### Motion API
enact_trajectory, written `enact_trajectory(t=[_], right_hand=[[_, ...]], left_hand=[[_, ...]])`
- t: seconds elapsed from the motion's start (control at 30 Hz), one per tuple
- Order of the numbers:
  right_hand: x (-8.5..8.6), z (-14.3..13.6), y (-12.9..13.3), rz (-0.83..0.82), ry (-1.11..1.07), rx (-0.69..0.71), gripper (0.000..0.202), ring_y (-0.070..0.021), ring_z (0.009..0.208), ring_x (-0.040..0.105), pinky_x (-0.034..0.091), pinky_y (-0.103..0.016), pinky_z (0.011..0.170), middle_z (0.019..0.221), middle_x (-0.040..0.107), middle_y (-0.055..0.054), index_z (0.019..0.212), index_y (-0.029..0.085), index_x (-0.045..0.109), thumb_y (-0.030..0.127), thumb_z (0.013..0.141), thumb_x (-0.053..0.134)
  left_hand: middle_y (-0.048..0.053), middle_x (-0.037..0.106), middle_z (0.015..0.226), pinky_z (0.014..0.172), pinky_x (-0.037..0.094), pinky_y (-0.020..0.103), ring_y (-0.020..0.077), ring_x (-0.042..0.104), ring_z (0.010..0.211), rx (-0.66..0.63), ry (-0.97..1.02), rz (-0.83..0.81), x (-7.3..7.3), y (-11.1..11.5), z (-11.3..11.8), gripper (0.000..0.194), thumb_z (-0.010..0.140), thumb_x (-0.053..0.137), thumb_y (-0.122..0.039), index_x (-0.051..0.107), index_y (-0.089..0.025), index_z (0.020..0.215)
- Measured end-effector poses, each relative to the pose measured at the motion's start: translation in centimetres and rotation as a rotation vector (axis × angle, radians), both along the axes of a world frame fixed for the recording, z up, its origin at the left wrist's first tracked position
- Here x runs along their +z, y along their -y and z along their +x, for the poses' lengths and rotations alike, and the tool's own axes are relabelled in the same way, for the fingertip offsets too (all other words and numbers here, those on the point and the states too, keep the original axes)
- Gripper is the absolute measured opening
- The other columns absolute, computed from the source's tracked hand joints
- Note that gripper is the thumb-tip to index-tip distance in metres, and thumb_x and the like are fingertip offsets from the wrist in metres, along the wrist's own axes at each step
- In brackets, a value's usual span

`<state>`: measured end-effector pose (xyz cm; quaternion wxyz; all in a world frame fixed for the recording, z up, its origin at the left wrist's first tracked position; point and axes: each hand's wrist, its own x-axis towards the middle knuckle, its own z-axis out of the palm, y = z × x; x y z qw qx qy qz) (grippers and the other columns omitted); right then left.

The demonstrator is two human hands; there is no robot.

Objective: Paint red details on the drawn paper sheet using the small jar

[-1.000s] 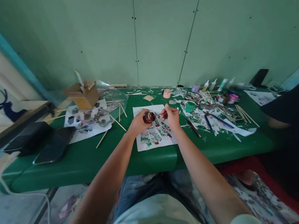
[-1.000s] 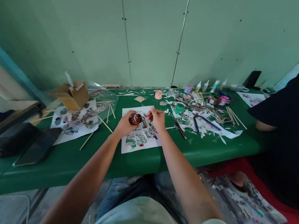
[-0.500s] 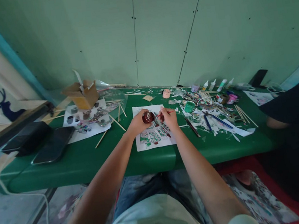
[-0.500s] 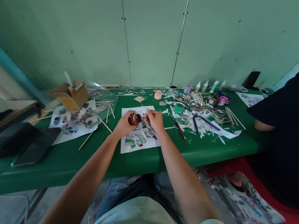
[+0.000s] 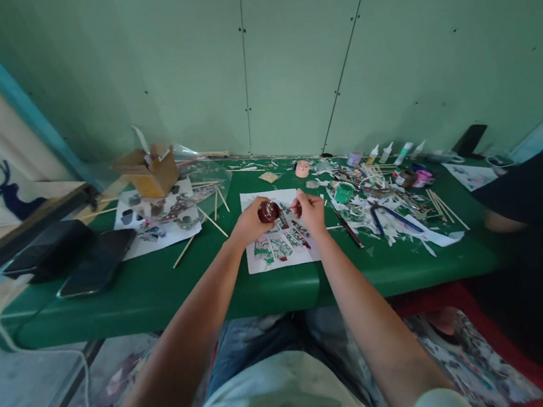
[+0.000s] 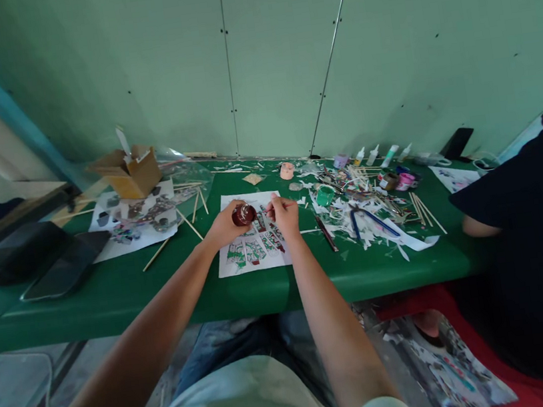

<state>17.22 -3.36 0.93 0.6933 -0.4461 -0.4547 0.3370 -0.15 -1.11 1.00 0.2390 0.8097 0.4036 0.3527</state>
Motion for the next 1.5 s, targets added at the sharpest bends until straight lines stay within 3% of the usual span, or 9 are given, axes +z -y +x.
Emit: enact_trajectory(t=[0.37, 0.6, 0.8, 0.93, 1.13, 1.37, 1.5], right_hand=[[-0.2, 0.1, -0.1, -0.001, 0.015, -0.027, 0.046, -0.0057, 0.031, 0.042, 0.032, -0.018, 0.033, 0.039, 0.051, 0.002, 0.050, 0.016, 0.057, 0.056, 0.073, 0.055], [-0.4, -0.3, 0.0, -0.049, 0.090, 0.101, 0.045, -0.0079, 0.032, 0.047, 0.035, -0.019, 0.033, 0.045, 0.058, 0.000, 0.057, 0.016, 0.060, 0.059, 0.072, 0.055], [-0.4, 0.2, -0.4, -0.027, -0.057, 0.009, 0.047, -0.0077, 0.031, 0.046, 0.035, -0.019, 0.032, 0.042, 0.055, 0.001, 0.054, 0.017, 0.057, 0.060, 0.073, 0.052], [-0.4, 0.3, -0.4, -0.056, 0.000, 0.029, 0.045, -0.0073, 0.031, 0.046, 0.034, -0.018, 0.032, 0.041, 0.055, 0.001, 0.053, 0.016, 0.058, 0.058, 0.071, 0.056], [-0.3, 0.5, -0.4, -0.021, -0.016, -0.079, 0.048, -0.0061, 0.028, 0.041, 0.031, -0.018, 0.031, 0.036, 0.048, 0.002, 0.046, 0.017, 0.053, 0.056, 0.075, 0.053], [-0.3, -0.6, 0.5, -0.066, 0.238, 0.085, 0.049, -0.0051, 0.025, 0.035, 0.027, -0.018, 0.030, 0.029, 0.042, 0.004, 0.041, 0.017, 0.051, 0.052, 0.076, 0.054], [-0.6, -0.8, 0.6, -0.070, 0.370, 0.155, 0.046, -0.0060, 0.027, 0.038, 0.031, -0.018, 0.034, 0.030, 0.044, 0.003, 0.042, 0.018, 0.052, 0.049, 0.076, 0.055]], left_hand=[[0.003, 0.059, 0.101, 0.075, 0.043, 0.029, 0.0199, 0.058, 0.089, 0.000, 0.017, 0.006, 0.1, 0.1, 0.0, 0.053, 0.056, 0.064, -0.021, 0.047, -0.023, 0.106], [0.004, 0.058, 0.106, 0.080, 0.043, 0.031, 0.0208, 0.057, 0.095, -0.001, 0.004, 0.022, 0.1, 0.1, 0.0, 0.054, 0.057, 0.063, -0.019, 0.046, -0.022, 0.108], [0.004, 0.059, 0.104, 0.075, 0.044, 0.030, 0.0208, 0.058, 0.090, 0.015, -0.003, -0.002, 0.1, 0.1, 0.0, 0.055, 0.057, 0.065, -0.023, 0.045, -0.022, 0.109], [0.004, 0.060, 0.104, 0.076, 0.044, 0.030, 0.0212, 0.058, 0.091, 0.028, -0.005, 0.004, 0.1, 0.1, 0.0, 0.055, 0.059, 0.066, -0.025, 0.045, -0.023, 0.109], [0.005, 0.062, 0.101, 0.075, 0.044, 0.032, 0.0235, 0.060, 0.090, 0.108, -0.009, -0.003, 0.1, 0.1, -0.1, 0.056, 0.060, 0.068, -0.030, 0.045, -0.024, 0.111], [0.013, 0.062, 0.099, 0.075, 0.043, 0.038, 0.0305, 0.059, 0.094, 0.298, -0.110, 0.010, -0.8, -0.9, -0.2, 0.059, 0.063, 0.066, -0.045, 0.043, -0.018, 0.111], [0.013, 0.062, 0.097, 0.078, 0.041, 0.040, 0.0313, 0.058, 0.094, 0.303, -0.161, -0.007, -1.1, -1.1, -0.3, 0.058, 0.063, 0.066, -0.050, 0.044, -0.017, 0.106]])
